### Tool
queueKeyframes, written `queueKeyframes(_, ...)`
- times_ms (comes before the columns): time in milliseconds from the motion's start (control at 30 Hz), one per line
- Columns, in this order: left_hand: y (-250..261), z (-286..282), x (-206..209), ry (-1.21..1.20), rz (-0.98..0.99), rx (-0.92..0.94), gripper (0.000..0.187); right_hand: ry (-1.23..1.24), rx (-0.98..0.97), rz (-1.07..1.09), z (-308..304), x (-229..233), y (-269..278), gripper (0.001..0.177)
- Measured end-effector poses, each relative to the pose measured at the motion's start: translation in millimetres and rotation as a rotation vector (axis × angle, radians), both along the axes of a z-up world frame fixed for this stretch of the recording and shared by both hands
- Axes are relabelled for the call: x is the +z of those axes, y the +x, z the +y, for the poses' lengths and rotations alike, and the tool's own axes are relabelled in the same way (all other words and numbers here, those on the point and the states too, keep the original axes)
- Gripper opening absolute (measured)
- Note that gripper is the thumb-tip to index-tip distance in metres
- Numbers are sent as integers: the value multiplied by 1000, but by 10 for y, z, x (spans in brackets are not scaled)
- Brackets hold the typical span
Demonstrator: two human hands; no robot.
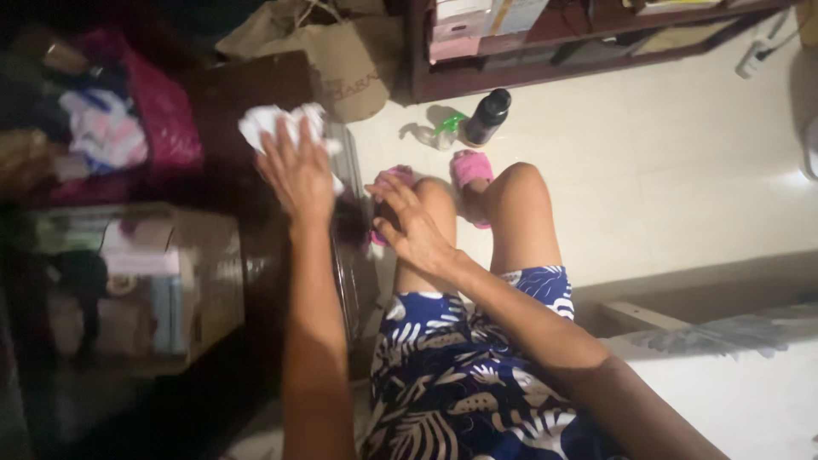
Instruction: The person organizes various beauty and personal care items by moving a small pink storage bin, wiping a wooden surface with a cloth, and sorting through cosmetics, hairbrushes, and small containers.
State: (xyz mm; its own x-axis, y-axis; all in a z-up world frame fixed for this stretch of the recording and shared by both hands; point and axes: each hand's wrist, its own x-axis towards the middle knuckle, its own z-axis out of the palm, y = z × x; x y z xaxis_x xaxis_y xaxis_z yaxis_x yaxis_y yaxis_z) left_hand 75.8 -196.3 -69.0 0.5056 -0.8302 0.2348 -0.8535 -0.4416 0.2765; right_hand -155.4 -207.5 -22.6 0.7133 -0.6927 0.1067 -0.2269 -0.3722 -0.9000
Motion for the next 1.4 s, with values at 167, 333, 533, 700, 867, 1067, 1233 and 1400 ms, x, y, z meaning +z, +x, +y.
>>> queueKeyframes(167, -697, 1153, 255, -7, 13, 52, 53, 22, 128, -64, 330, 96, 15, 64)
queueKeyframes(333, -1010, 2097, 324, -38, 21, 166, 57, 16, 268, -4, 678, 163, -24, 67)
queueKeyframes(533, -1244, 2729, 221, 42, -12, 393, 56, -115, 468, 67, 919, 44, -55, 69)
queueKeyframes(700, -1123, 2774, 140, 37, -103, 314, 54, -202, 497, 147, 962, -4, -37, 65)
queueKeyframes(867, -964, 2884, 367, -57, 82, 342, 44, -113, 393, 48, 672, -34, -132, 64)
queueKeyframes(1067, -1085, 2470, 1097, 126, -469, 210, 49, 189, 32, 46, -155, -330, -505, 51)
queueKeyframes(1233, -1298, 1226, 1490, -143, 349, -56, 28, 28, -236, 181, -1178, -901, -846, 61)
queueKeyframes(1400, -1622, -592, 708, 514, 302, -238, 44, 19, -483, 439, -2101, -1689, -1093, 90)
